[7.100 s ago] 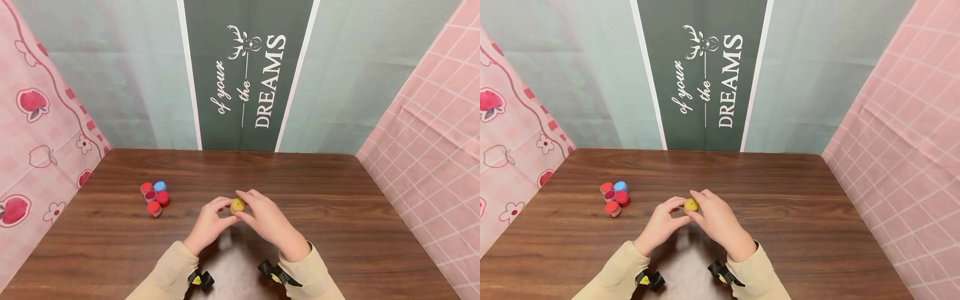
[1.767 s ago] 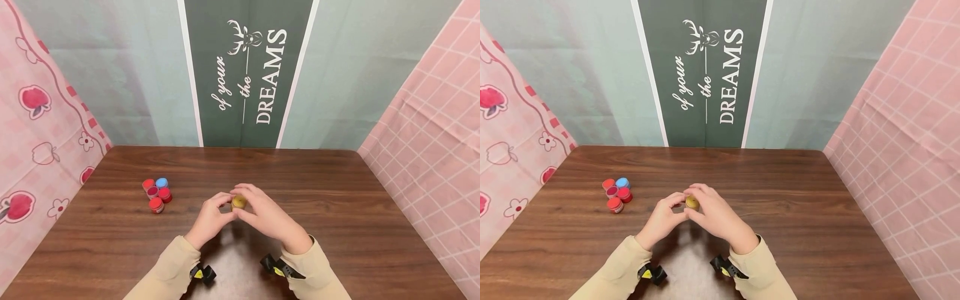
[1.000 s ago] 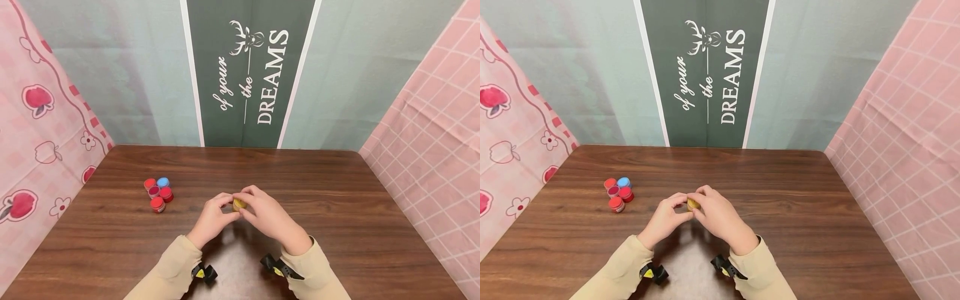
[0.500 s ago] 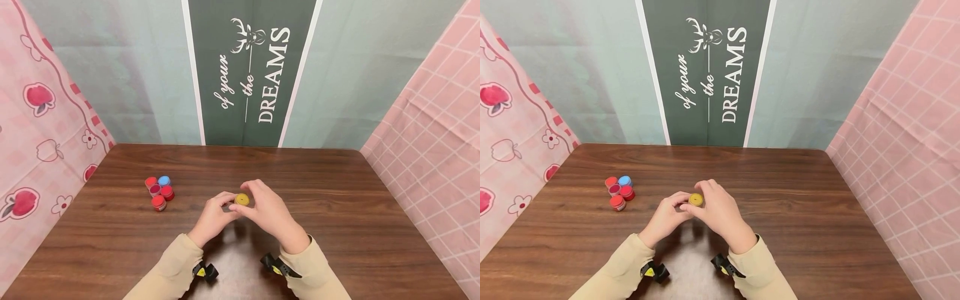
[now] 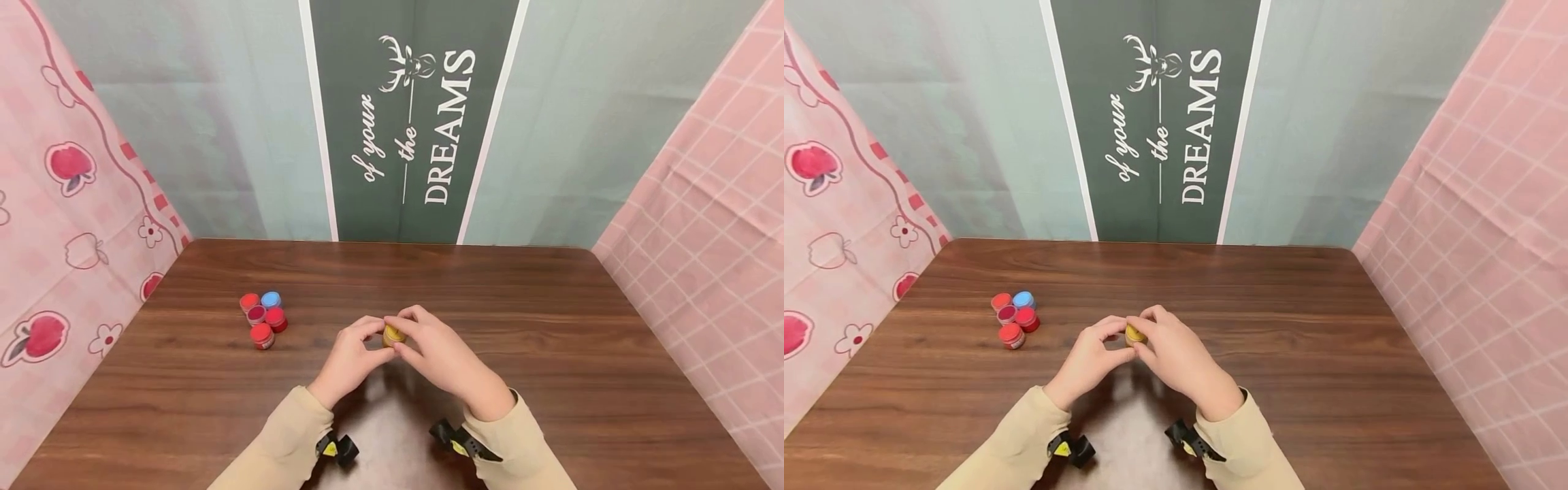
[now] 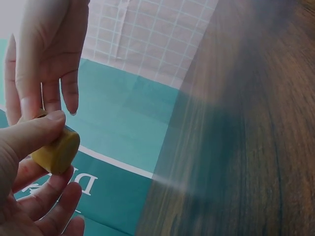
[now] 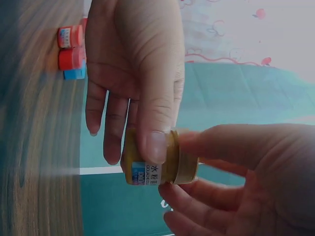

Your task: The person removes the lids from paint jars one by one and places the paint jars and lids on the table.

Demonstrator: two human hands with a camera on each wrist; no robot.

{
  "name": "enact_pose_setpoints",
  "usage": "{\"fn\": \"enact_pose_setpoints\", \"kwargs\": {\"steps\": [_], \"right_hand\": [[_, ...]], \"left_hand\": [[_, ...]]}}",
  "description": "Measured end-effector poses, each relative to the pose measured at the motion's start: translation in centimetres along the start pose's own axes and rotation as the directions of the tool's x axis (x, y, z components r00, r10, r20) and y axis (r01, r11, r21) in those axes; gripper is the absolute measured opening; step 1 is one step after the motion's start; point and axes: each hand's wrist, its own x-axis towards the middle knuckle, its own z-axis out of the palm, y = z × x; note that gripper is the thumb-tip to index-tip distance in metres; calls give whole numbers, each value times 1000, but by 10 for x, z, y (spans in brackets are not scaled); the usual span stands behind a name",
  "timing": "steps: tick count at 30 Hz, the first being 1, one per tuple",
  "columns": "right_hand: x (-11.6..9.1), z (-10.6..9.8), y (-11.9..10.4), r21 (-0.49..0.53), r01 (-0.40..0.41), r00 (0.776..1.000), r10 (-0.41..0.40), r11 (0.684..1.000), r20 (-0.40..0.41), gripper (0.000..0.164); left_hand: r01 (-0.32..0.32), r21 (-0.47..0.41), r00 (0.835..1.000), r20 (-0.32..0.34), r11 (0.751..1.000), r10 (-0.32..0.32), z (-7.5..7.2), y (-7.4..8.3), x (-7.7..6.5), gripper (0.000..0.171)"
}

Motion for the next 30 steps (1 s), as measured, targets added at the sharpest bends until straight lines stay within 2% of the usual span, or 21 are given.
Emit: {"fn": "enact_pose_setpoints", "kwargs": {"steps": [4,6,9,11,14,16,18,21,25,28,30], "right_hand": [[-2,-3,1,85,52,998,-54,995,29,35],[-2,-3,1,122,41,999,-44,992,17,35],[0,-1,1,106,-24,999,29,994,-44,39],[3,1,0,80,-101,990,108,992,-86,43],[5,4,0,60,-192,972,199,979,-124,36],[6,4,-1,68,-206,970,213,976,-115,31],[6,4,0,74,-171,980,177,983,-92,30],[5,1,2,69,-79,995,83,994,-48,34],[2,-3,4,108,41,999,-40,993,-17,28],[1,-4,4,192,37,999,-34,981,-21,21],[1,-3,2,223,-8,999,17,975,-35,16]], "left_hand": [[-28,-10,1000,1,1000,29,1,0,-1,30],[-35,-20,999,-6,999,35,0,1,0,30],[-23,-41,1000,-11,999,22,-1,2,0,29],[-16,-47,1000,-11,999,16,-1,2,1,28],[-1,-57,1000,-1,998,1,-3,1,1,30],[3,-52,1000,1,999,-3,-3,0,2,31],[7,-51,1000,3,999,-7,-4,0,3,32],[2,-23,1000,0,1000,-2,-5,0,3,32],[-21,7,1000,6,1000,21,-4,-1,3,32],[-29,2,1000,10,1000,29,-4,-1,3,32],[-20,-10,1000,8,1000,20,-4,0,2,32]]}}
